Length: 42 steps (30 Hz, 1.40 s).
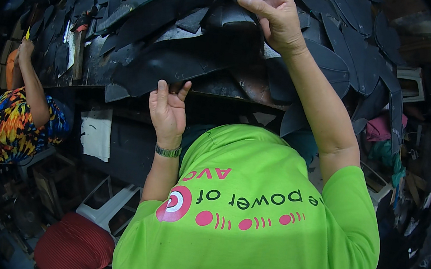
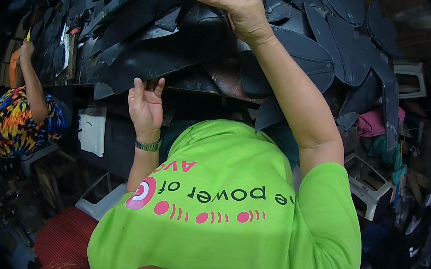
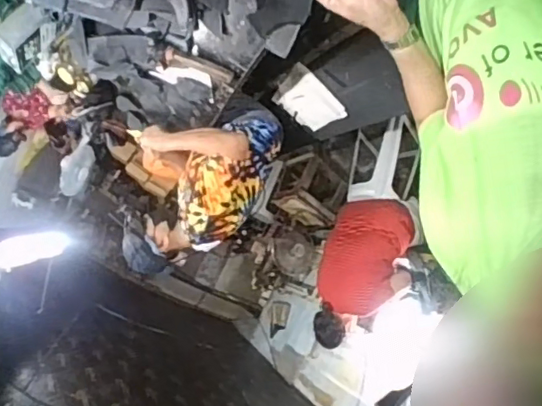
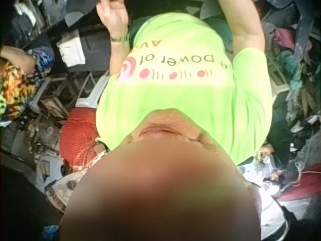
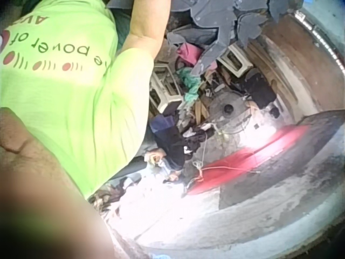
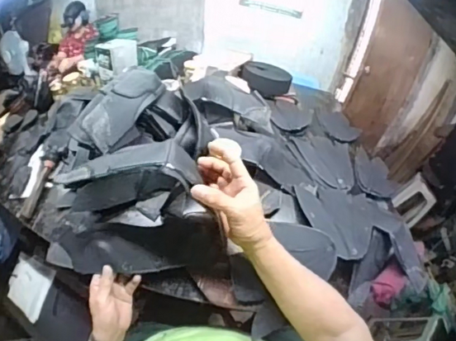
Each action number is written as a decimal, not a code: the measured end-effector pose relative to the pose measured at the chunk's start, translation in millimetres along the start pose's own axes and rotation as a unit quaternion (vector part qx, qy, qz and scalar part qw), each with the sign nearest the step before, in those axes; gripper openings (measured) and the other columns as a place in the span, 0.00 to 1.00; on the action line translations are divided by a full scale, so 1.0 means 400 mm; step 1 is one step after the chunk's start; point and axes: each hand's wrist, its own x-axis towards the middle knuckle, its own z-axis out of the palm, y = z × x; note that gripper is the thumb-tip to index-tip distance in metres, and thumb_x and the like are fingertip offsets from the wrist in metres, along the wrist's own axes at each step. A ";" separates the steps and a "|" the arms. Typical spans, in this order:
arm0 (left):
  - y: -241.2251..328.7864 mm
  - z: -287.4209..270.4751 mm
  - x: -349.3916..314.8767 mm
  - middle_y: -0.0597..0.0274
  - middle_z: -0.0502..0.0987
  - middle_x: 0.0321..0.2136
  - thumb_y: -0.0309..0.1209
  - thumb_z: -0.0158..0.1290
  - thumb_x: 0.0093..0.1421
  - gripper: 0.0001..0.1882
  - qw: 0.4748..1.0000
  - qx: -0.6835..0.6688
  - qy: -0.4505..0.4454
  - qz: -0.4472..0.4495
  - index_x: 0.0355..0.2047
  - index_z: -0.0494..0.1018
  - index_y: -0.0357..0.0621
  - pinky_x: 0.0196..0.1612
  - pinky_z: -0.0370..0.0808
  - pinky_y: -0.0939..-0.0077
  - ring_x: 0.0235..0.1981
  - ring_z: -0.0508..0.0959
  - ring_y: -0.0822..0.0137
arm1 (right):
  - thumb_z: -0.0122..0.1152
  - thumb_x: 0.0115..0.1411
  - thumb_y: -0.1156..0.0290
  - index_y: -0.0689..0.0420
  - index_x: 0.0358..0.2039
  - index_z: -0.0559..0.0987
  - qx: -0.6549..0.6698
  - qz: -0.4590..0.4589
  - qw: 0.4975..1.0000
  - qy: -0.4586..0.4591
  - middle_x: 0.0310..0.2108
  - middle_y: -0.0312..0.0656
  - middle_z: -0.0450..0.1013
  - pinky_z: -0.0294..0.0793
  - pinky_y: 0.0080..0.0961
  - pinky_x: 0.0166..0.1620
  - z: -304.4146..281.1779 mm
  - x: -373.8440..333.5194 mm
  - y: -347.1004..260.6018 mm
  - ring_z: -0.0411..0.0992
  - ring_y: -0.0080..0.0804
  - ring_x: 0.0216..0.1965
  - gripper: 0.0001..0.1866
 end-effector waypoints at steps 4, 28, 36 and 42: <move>0.002 -0.005 0.003 0.59 0.80 0.45 0.34 0.46 0.72 0.13 1.000 -0.010 -0.018 -0.006 0.44 0.77 0.40 0.54 0.78 0.61 0.47 0.79 0.64 | 0.70 0.50 0.85 0.55 0.65 0.64 -0.077 -0.025 0.996 -0.046 0.53 0.38 0.68 0.64 0.26 0.62 0.006 -0.005 0.007 0.65 0.28 0.58 0.42; 0.009 -0.010 -0.055 0.58 0.81 0.42 0.33 0.43 0.72 0.13 0.999 0.016 0.025 0.024 0.45 0.76 0.41 0.50 0.79 0.61 0.44 0.80 0.64 | 0.74 0.44 0.79 0.49 0.66 0.65 -0.541 -0.156 0.800 -0.208 0.62 0.40 0.66 0.61 0.36 0.69 0.077 -0.052 0.007 0.62 0.42 0.64 0.47; 0.010 -0.028 -0.113 0.57 0.80 0.45 0.33 0.45 0.68 0.16 0.989 0.011 0.137 0.054 0.52 0.72 0.39 0.51 0.76 0.64 0.45 0.79 0.63 | 0.73 0.43 0.82 0.50 0.66 0.64 -0.599 -0.175 0.757 -0.196 0.62 0.41 0.66 0.62 0.36 0.68 0.067 -0.055 0.017 0.63 0.43 0.63 0.48; 0.050 -0.042 -0.152 0.53 0.80 0.47 0.43 0.42 0.66 0.24 0.983 -0.007 0.161 0.092 0.49 0.75 0.36 0.54 0.71 0.60 0.48 0.78 0.56 | 0.74 0.40 0.81 0.48 0.65 0.65 -0.626 -0.145 0.725 -0.248 0.59 0.45 0.66 0.61 0.40 0.65 0.052 -0.056 0.038 0.64 0.48 0.61 0.49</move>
